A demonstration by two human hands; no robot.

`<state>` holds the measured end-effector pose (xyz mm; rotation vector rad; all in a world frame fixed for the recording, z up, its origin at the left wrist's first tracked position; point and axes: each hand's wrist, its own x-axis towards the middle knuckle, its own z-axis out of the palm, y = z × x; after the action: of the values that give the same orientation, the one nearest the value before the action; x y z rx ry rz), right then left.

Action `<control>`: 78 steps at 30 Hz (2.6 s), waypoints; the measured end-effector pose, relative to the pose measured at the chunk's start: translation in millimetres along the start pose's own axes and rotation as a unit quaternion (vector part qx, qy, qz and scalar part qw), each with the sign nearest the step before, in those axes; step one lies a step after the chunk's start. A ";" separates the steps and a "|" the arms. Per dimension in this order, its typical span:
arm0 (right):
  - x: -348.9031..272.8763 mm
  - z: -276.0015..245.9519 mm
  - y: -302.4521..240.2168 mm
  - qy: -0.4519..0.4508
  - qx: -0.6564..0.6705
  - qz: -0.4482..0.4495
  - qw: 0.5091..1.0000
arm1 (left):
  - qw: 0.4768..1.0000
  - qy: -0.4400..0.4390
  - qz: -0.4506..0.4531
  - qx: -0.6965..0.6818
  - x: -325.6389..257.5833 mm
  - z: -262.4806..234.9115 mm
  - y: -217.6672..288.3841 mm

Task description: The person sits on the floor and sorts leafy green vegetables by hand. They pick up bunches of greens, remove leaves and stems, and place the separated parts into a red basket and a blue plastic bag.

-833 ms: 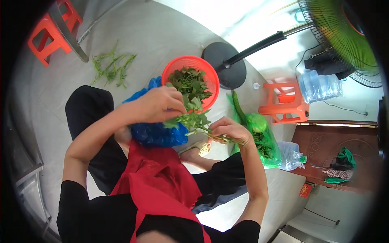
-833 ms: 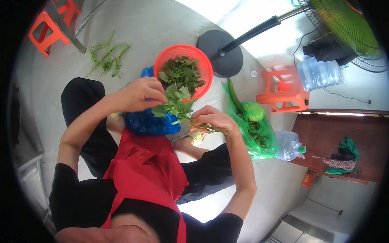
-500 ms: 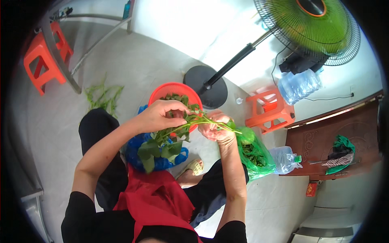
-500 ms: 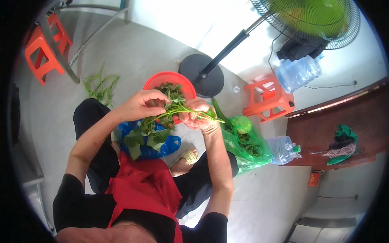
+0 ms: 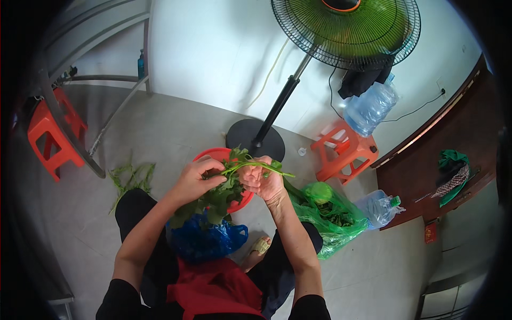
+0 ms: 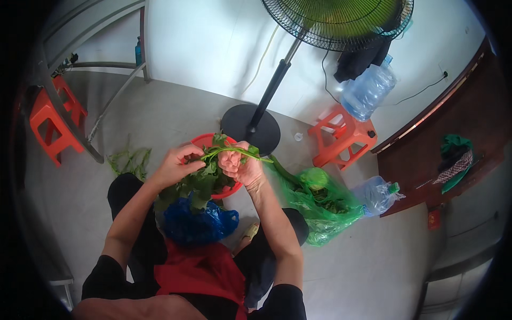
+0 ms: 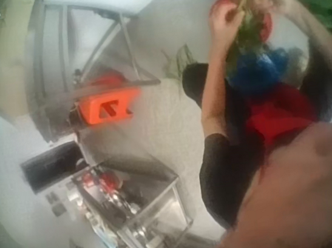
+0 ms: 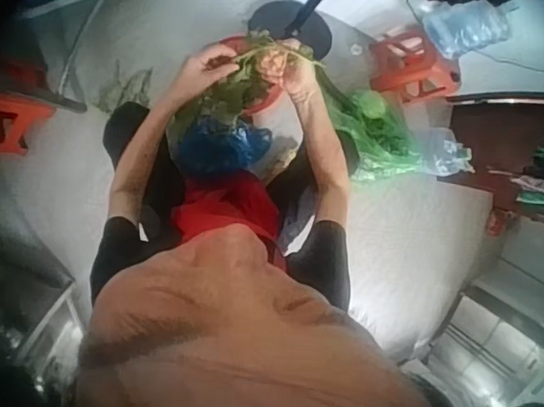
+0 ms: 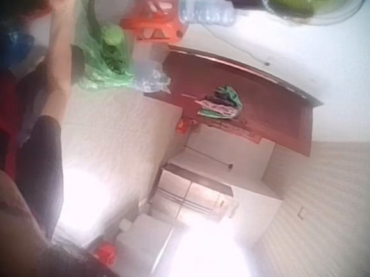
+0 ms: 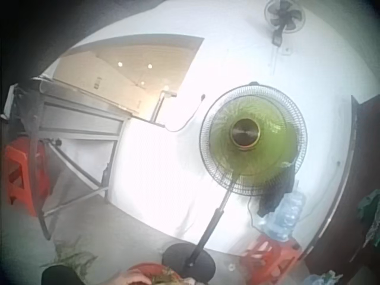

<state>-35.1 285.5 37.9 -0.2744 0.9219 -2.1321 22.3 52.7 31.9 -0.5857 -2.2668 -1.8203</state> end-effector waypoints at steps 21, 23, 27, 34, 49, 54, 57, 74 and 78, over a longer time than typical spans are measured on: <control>37.0 42.2 8.6 0.041 -0.291 -0.254 0.922 | 0.916 -0.020 -0.226 -0.330 0.2 -33.4 1.7; 37.8 59.7 8.6 -0.021 -0.188 -0.198 0.962 | 0.910 -0.040 -0.228 -0.343 -0.2 -35.3 0.6; 39.8 53.0 14.2 0.028 -0.269 -0.174 0.947 | 0.922 -0.021 -0.214 -0.324 1.8 -35.3 5.9; 48.2 46.6 20.8 0.083 -0.283 -0.123 0.948 | 0.967 -0.017 -0.164 -0.195 4.0 -35.4 -23.1; 56.4 40.6 51.7 0.116 -0.552 -0.129 0.816 | 0.995 0.102 0.002 -0.014 9.6 -25.8 -19.5; 69.1 21.6 46.4 0.200 -0.306 -0.119 0.923 | 0.981 0.182 -0.002 -0.064 6.3 -19.9 -25.2; 63.5 14.6 26.0 0.216 -0.235 -0.113 0.941 | 0.971 0.202 -0.049 -0.119 11.4 -25.8 -18.9; 65.9 52.8 69.3 0.170 -0.656 -0.285 0.678 | 0.963 0.262 -0.060 0.020 14.5 -27.7 -31.2; 69.8 30.5 62.4 0.139 -0.481 -0.156 0.851 | 0.972 0.233 -0.021 -0.028 18.1 -25.1 -30.9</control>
<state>-31.8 191.4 9.2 -0.6504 2.2187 -1.8217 -9.4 26.5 17.0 -0.0973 -1.9292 -1.8105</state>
